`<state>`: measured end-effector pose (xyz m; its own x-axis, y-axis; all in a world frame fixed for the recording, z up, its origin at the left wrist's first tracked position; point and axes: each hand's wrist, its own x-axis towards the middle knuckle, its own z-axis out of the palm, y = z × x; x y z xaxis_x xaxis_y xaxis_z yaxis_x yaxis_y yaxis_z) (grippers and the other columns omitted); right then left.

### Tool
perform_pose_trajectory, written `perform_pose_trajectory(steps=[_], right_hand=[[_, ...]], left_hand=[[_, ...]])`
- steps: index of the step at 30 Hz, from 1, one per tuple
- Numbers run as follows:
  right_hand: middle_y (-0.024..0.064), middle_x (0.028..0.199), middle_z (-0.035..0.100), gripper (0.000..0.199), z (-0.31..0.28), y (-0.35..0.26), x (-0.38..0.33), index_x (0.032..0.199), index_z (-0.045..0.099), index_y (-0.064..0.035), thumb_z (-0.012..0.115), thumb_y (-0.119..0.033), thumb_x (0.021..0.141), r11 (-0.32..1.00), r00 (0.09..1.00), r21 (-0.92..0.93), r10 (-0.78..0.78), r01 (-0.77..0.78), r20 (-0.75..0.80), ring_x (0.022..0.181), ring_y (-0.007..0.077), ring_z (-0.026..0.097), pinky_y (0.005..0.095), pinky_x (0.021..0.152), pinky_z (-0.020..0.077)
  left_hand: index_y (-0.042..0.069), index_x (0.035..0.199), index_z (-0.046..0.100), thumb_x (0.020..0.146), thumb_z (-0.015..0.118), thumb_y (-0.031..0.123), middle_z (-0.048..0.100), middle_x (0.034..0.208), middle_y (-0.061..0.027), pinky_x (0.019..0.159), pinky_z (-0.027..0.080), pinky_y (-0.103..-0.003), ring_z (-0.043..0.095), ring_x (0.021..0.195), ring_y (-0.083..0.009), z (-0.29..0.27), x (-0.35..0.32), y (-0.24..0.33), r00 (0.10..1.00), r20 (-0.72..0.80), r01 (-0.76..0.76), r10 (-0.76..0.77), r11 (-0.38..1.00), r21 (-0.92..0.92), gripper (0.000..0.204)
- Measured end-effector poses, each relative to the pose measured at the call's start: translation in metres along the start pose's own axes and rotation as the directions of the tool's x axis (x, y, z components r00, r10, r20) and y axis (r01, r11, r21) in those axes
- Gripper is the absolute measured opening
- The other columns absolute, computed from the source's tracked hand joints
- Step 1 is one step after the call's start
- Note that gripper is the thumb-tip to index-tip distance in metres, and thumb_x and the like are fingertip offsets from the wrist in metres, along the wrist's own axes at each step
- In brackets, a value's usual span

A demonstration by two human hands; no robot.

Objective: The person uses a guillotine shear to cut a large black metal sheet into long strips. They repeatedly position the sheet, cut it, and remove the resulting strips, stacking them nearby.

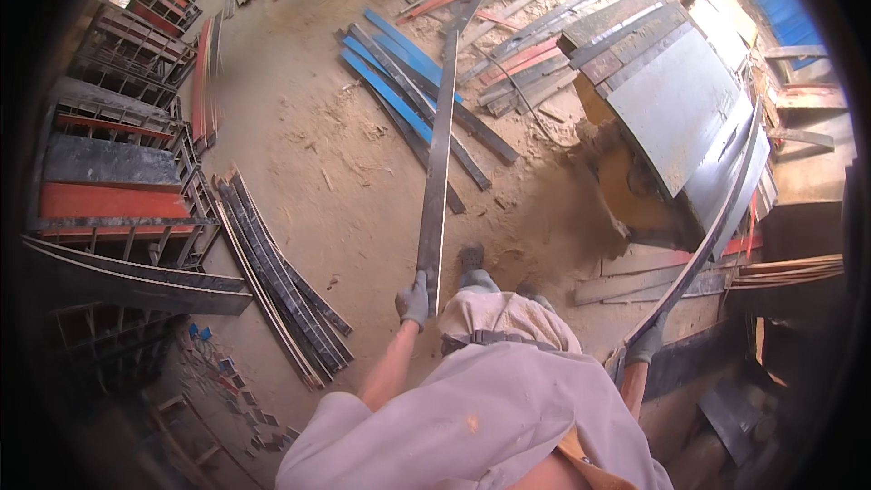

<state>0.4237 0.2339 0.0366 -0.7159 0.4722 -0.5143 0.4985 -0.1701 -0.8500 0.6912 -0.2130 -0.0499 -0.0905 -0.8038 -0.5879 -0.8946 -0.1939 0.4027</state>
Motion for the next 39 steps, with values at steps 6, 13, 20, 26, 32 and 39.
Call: perform_pose_trajectory(steps=[6, 13, 20, 26, 32, 39], right_hand=[[0.0072, 0.128, 0.056, 0.063, 0.002, 0.011, -0.018, 0.138, 0.051, -0.0012, 0.053, -0.050, 0.098, 0.997, 0.997, -0.032, 0.073, -0.072, 0.025, 0.111, 0.0192, 0.056, 0.0318, 0.093, 0.0456], [0.0099, 0.141, 0.049, 0.070, 0.014, 0.006, -0.036, 0.144, 0.042, 0.0005, 0.053, -0.050, 0.098, 0.998, 0.998, 0.056, 0.026, -0.029, 0.057, 0.126, 0.0227, 0.048, 0.0335, 0.106, 0.0369], [0.0131, 0.134, 0.055, 0.061, 0.023, -0.011, -0.065, 0.138, 0.048, 0.0019, 0.053, -0.044, 0.099, 0.986, 0.998, 0.157, -0.060, 0.055, 0.023, 0.119, 0.0238, 0.054, 0.0365, 0.099, 0.0443], [-0.0031, 0.071, 0.055, 0.038, 0.034, -0.032, -0.088, 0.087, 0.068, -0.0031, 0.057, -0.038, 0.099, 0.938, 0.934, -0.066, -0.345, 0.340, -0.090, 0.062, 0.0097, 0.048, 0.0264, 0.056, 0.0389], [-0.0042, 0.073, 0.055, 0.032, 0.051, 0.015, -0.091, 0.092, 0.069, -0.0014, 0.054, -0.029, 0.101, 0.872, 0.901, -0.248, -0.435, 0.422, 0.005, 0.064, 0.0079, 0.047, 0.0284, 0.056, 0.0380], [0.0010, 0.060, 0.052, 0.046, 0.170, 0.013, -0.118, 0.072, 0.061, -0.0001, 0.061, -0.039, 0.098, 0.848, 0.893, -0.283, -0.409, 0.448, 0.186, 0.059, 0.0087, 0.043, 0.0327, 0.053, 0.0375]], left_hand=[[0.003, 0.076, 0.072, 0.092, 0.046, 0.063, 0.067, 0.075, -0.0235, 0.063, 0.048, -0.050, 0.066, 0.071, -0.0405, 0.000, -0.005, -0.028, 0.982, -0.155, -0.101, 0.106, 0.994, 0.038, 0.068], [0.006, 0.072, 0.072, 0.094, 0.045, 0.060, 0.067, 0.065, -0.0174, 0.057, 0.048, -0.048, 0.066, 0.062, -0.0383, -0.025, 0.009, -0.004, 0.912, -0.329, -0.254, 0.243, 0.967, 0.011, 0.065], [0.002, 0.070, 0.070, 0.092, 0.041, 0.068, 0.065, 0.069, -0.0240, 0.056, 0.046, -0.051, 0.063, 0.064, -0.0445, -0.081, 0.116, 0.108, 0.811, -0.421, -0.299, 0.407, 0.906, 0.301, 0.076], [-0.015, 0.133, 0.044, 0.078, 0.072, 0.060, 0.051, 0.132, -0.0341, 0.108, 0.038, -0.043, 0.049, 0.128, -0.0405, -0.185, 0.242, 0.411, 0.573, -0.647, -0.790, 0.502, 0.549, -0.273, 0.097], [-0.008, 0.148, 0.026, 0.093, 0.066, 0.024, 0.045, 0.145, -0.0215, 0.111, 0.033, -0.035, 0.040, 0.137, -0.0280, -0.097, 0.169, 0.415, 0.277, -0.531, -0.948, 0.801, 0.137, -0.288, 0.075], [-0.007, 0.133, 0.039, 0.092, 0.062, 0.025, 0.053, 0.125, -0.0214, 0.099, 0.042, -0.039, 0.050, 0.115, -0.0287, 0.073, 0.132, 0.101, 0.550, 0.301, -0.726, 0.779, 0.625, -0.288, 0.057]])
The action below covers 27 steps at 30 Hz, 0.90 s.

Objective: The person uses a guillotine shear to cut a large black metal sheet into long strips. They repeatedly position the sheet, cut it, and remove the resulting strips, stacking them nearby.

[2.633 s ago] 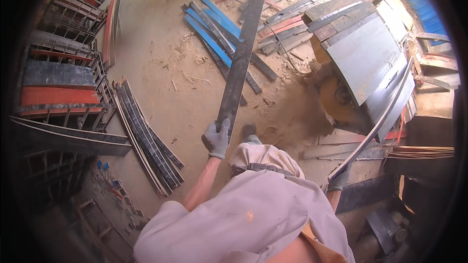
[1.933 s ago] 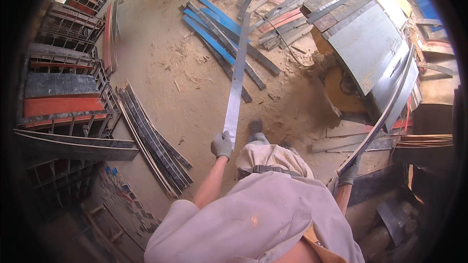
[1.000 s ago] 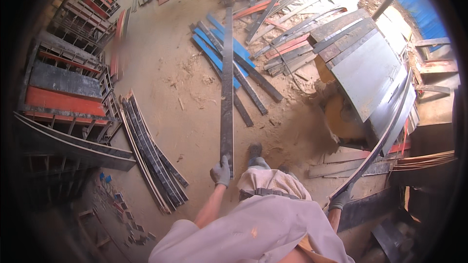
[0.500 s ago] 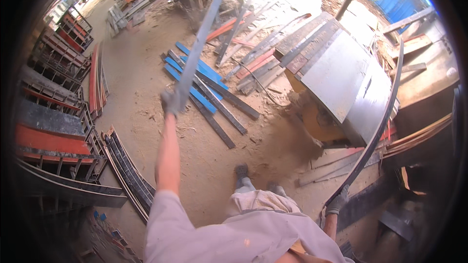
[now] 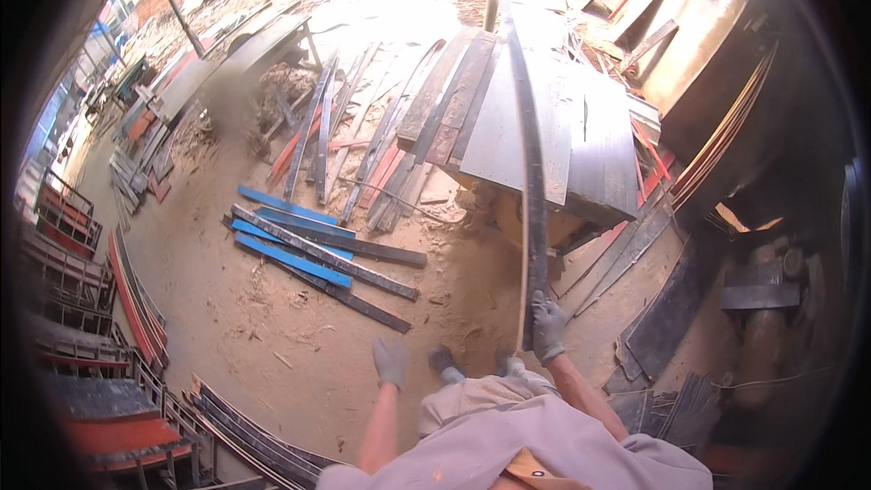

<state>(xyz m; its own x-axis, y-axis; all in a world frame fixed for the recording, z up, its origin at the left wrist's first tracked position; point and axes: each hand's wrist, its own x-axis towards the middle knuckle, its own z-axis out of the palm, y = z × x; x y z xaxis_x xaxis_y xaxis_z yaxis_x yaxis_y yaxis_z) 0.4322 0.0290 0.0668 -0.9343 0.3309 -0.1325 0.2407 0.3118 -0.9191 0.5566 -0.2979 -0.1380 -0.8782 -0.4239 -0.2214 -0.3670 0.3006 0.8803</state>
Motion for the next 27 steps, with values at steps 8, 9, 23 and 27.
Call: perform_pose_trajectory(steps=[8, 9, 23, 27], right_hand=[[-0.0035, 0.070, 0.061, 0.033, 0.086, -0.030, -0.003, 0.086, 0.067, -0.0006, 0.067, -0.033, 0.094, 0.998, 0.990, 0.041, 0.043, -0.049, 0.131, 0.062, 0.0039, 0.050, 0.0248, 0.056, 0.0434], [-0.0002, 0.070, 0.064, 0.035, 0.092, -0.030, -0.004, 0.088, 0.068, 0.0002, 0.067, -0.034, 0.094, 0.998, 0.990, 0.035, 0.052, -0.057, 0.133, 0.063, 0.0062, 0.052, 0.0271, 0.058, 0.0447], [0.0117, 0.070, 0.066, 0.039, 0.141, -0.084, -0.016, 0.091, 0.068, 0.0022, 0.064, -0.036, 0.094, 0.999, 0.986, -0.026, -0.024, 0.029, 0.162, 0.063, 0.0168, 0.058, 0.0347, 0.063, 0.0472], [0.0188, 0.077, 0.067, 0.047, 0.200, -0.167, 0.037, 0.097, 0.066, 0.0052, 0.055, -0.041, 0.096, 0.991, 0.967, -0.067, -0.097, 0.115, 0.238, 0.070, 0.0281, 0.065, 0.0395, 0.069, 0.0486]], left_hand=[[0.012, 0.133, 0.056, 0.095, 0.055, 0.021, 0.057, 0.137, -0.0151, 0.095, 0.047, -0.039, 0.057, 0.124, -0.0261, -0.032, -0.260, -0.167, 0.620, 0.156, 0.585, -0.769, 0.585, 0.562, 0.040], [0.012, 0.134, 0.055, 0.095, 0.055, 0.022, 0.057, 0.137, -0.0147, 0.096, 0.047, -0.039, 0.057, 0.124, -0.0268, -0.039, -0.273, -0.171, 0.677, 0.267, 0.239, -0.686, 0.548, 0.802, 0.041], [0.013, 0.109, 0.060, 0.100, 0.047, 0.027, 0.061, 0.099, -0.0038, 0.078, 0.049, -0.032, 0.059, 0.093, -0.0160, -0.031, -0.124, -0.132, 0.796, 0.256, 0.562, -0.548, 0.513, -0.649, 0.021], [0.014, 0.087, 0.053, 0.097, 0.054, 0.025, 0.048, 0.077, 0.0045, 0.058, 0.040, -0.024, 0.047, 0.067, -0.0067, -0.017, -0.095, -0.087, 0.955, 0.120, 0.237, -0.272, 0.454, -0.859, 0.015]])
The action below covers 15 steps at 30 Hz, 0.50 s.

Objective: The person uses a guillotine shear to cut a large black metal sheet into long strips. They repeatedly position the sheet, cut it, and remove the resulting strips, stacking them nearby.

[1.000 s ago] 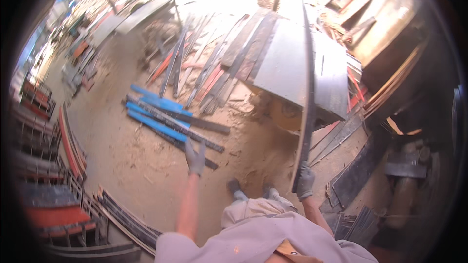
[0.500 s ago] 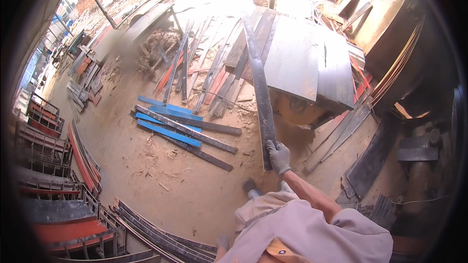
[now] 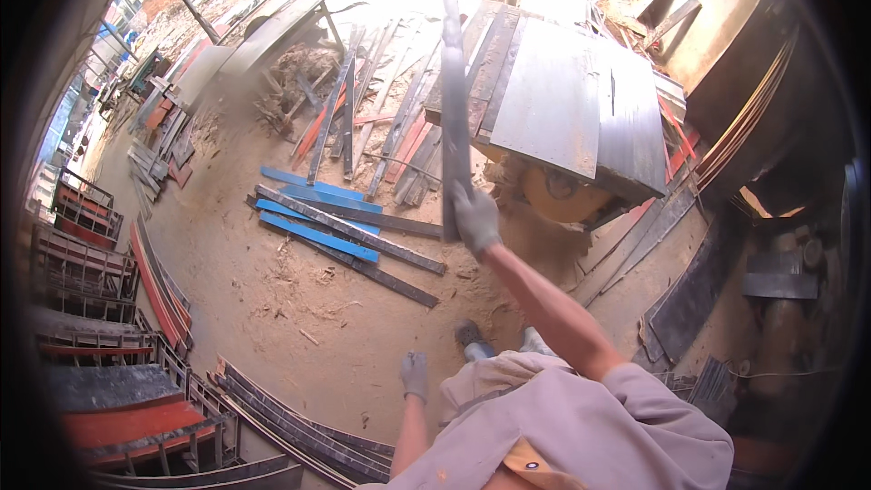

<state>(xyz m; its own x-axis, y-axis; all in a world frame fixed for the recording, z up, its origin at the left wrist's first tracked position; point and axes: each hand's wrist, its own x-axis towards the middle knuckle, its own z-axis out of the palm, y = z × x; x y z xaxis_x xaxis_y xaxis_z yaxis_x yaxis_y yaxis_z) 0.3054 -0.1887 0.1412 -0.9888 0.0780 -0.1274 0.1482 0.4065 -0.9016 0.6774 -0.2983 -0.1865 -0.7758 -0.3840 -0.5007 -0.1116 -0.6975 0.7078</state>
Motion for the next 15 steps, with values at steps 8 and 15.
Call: perform_pose_trajectory(steps=[8, 15], right_hand=[[0.0180, 0.087, 0.068, 0.053, 0.032, 0.035, 0.041, 0.101, 0.066, 0.0017, 0.049, -0.048, 0.093, 0.991, 0.841, -0.096, -0.027, 0.093, 0.541, 0.079, 0.0284, 0.065, 0.0369, 0.074, 0.0503], [0.0210, 0.082, 0.066, 0.043, -0.148, 0.318, -0.128, 0.088, 0.066, 0.0002, 0.049, -0.039, 0.091, 0.651, 0.767, -0.752, 0.533, -0.103, 0.357, 0.079, 0.0329, 0.064, 0.0426, 0.073, 0.0486]], left_hand=[[0.007, 0.094, 0.059, 0.093, 0.052, 0.019, 0.059, 0.090, -0.0064, 0.073, 0.046, -0.031, 0.055, 0.085, -0.0162, -0.023, -0.043, 0.002, 0.956, -0.294, 0.234, 0.008, 0.586, 0.776, 0.014], [0.002, 0.093, 0.065, 0.087, 0.059, 0.029, 0.066, 0.088, -0.0152, 0.068, 0.049, -0.040, 0.063, 0.078, -0.0258, -0.064, -0.132, -0.031, 0.841, -0.523, 0.542, -0.143, 0.228, 0.809, 0.028]])
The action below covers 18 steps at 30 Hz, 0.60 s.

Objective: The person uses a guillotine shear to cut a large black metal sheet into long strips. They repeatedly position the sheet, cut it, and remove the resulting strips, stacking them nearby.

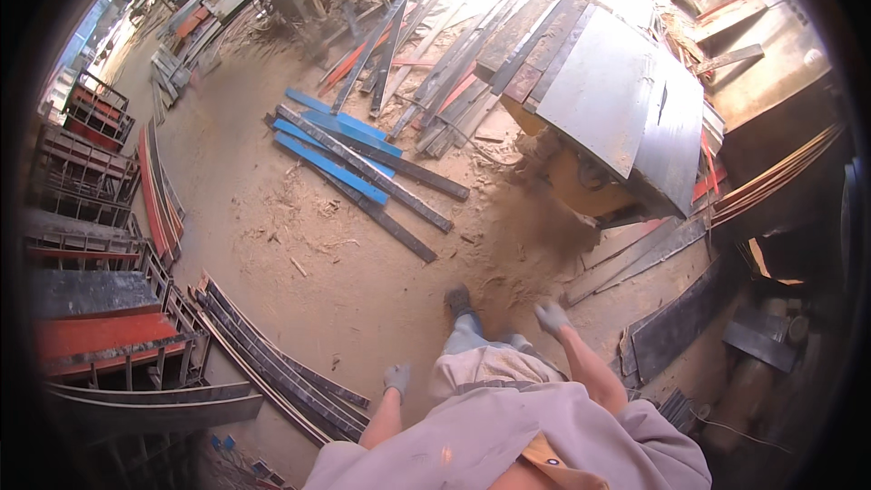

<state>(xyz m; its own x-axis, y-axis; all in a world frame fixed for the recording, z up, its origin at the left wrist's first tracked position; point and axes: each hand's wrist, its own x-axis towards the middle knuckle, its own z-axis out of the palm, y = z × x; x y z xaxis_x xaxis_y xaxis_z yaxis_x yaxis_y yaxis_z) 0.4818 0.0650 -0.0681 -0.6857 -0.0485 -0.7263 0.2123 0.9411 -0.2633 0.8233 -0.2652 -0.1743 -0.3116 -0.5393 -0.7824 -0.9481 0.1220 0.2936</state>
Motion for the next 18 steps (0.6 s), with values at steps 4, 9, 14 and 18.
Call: perform_pose_trajectory(steps=[4, 9, 14, 18], right_hand=[[0.0160, 0.079, 0.068, 0.040, 0.049, 0.212, -0.094, 0.102, 0.061, -0.0028, 0.050, -0.040, 0.091, 0.686, 0.803, 0.434, 0.568, -0.584, 0.182, 0.062, 0.0295, 0.066, 0.0416, 0.055, 0.0507], [0.0091, 0.066, 0.059, 0.023, 0.095, 0.337, -0.185, 0.094, 0.050, -0.0119, 0.051, -0.035, 0.091, 0.191, 0.721, 0.910, 0.677, -0.367, 0.149, 0.047, 0.0252, 0.057, 0.0378, 0.040, 0.0399], [0.0105, 0.072, 0.064, 0.014, 0.197, 0.349, -0.245, 0.093, 0.052, -0.0126, 0.054, -0.026, 0.090, 0.083, 0.741, 0.996, 0.671, -0.039, -0.027, 0.050, 0.0224, 0.061, 0.0329, 0.041, 0.0438], [0.0103, 0.082, 0.070, 0.025, 0.347, 0.339, -0.313, 0.105, 0.061, -0.0115, 0.058, -0.031, 0.089, -0.228, 0.789, 0.972, 0.587, -0.054, 0.182, 0.058, 0.0241, 0.066, 0.0379, 0.053, 0.0521]], left_hand=[[0.000, 0.093, 0.067, 0.083, 0.063, 0.034, 0.070, 0.088, -0.0195, 0.068, 0.050, -0.044, 0.066, 0.076, -0.0300, 0.004, -0.003, 0.003, 0.994, -0.007, -0.105, 0.107, 0.981, 0.161, 0.035], [0.000, 0.086, 0.069, 0.080, 0.066, 0.036, 0.071, 0.086, -0.0205, 0.071, 0.052, -0.046, 0.068, 0.079, -0.0328, 0.004, 0.031, 0.073, 0.960, 0.087, -0.275, 0.267, 0.957, 0.095, 0.037], [-0.003, 0.076, 0.063, 0.083, 0.059, 0.026, 0.061, 0.069, -0.0206, 0.058, 0.046, -0.043, 0.058, 0.061, -0.0219, 0.016, 0.032, 0.177, 0.793, 0.105, -0.609, 0.600, 0.784, 0.119, 0.031], [-0.001, 0.072, 0.062, 0.087, 0.054, 0.020, 0.058, 0.062, -0.0116, 0.054, 0.043, -0.038, 0.054, 0.057, -0.0181, 0.050, -0.053, 0.197, 0.676, 0.179, -0.728, 0.715, 0.685, 0.014, 0.027]])
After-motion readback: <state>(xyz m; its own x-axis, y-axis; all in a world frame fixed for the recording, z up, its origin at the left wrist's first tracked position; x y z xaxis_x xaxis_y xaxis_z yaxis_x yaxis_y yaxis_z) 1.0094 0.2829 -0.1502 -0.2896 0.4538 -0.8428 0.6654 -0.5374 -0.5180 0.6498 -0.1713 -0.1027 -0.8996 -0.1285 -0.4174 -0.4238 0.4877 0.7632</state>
